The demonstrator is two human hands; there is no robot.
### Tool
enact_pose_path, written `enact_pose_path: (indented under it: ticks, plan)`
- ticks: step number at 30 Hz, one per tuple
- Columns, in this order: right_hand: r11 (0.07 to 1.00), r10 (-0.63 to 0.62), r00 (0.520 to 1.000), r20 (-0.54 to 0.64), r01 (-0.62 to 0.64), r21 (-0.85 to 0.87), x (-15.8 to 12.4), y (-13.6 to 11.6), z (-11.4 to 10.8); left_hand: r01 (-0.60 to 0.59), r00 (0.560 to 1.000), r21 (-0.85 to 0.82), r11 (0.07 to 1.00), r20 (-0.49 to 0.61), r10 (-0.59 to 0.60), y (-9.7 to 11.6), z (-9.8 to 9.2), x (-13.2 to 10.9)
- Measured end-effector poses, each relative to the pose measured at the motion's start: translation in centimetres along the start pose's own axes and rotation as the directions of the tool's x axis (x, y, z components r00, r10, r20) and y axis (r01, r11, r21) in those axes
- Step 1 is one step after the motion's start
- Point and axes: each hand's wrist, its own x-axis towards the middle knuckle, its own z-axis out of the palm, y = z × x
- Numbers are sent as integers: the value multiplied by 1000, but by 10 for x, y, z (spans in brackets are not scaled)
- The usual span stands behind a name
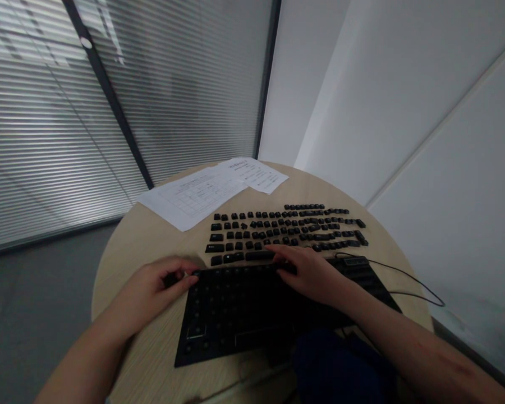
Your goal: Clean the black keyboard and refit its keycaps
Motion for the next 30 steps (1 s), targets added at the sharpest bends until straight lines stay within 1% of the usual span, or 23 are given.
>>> enact_pose_path:
  ticks: [5,10,15,19,27,30]
  plan:
    - [1000,6,1000,-18,-6,-21,-1,0,-1,-7,1000,19,1000,-1,7,0,-1,0]
    - [999,7,1000,3,-7,-35,-3,-1,-3,-12,1000,8,1000,14,12,-2,0,0]
    - [997,-5,1000,17,7,-76,-3,-1,1,-10,1000,22,1000,-6,10,0,0,0]
    - [994,14,999,40,-10,-105,-2,-5,2,-4,1000,28,1000,-20,4,0,-1,0]
    - [984,31,998,57,-21,-177,1,-12,3,24,1000,72,997,-2,-24,7,-3,1]
    - [983,44,998,47,-35,-178,2,-15,3,20,1000,64,998,-1,-20,8,-3,2]
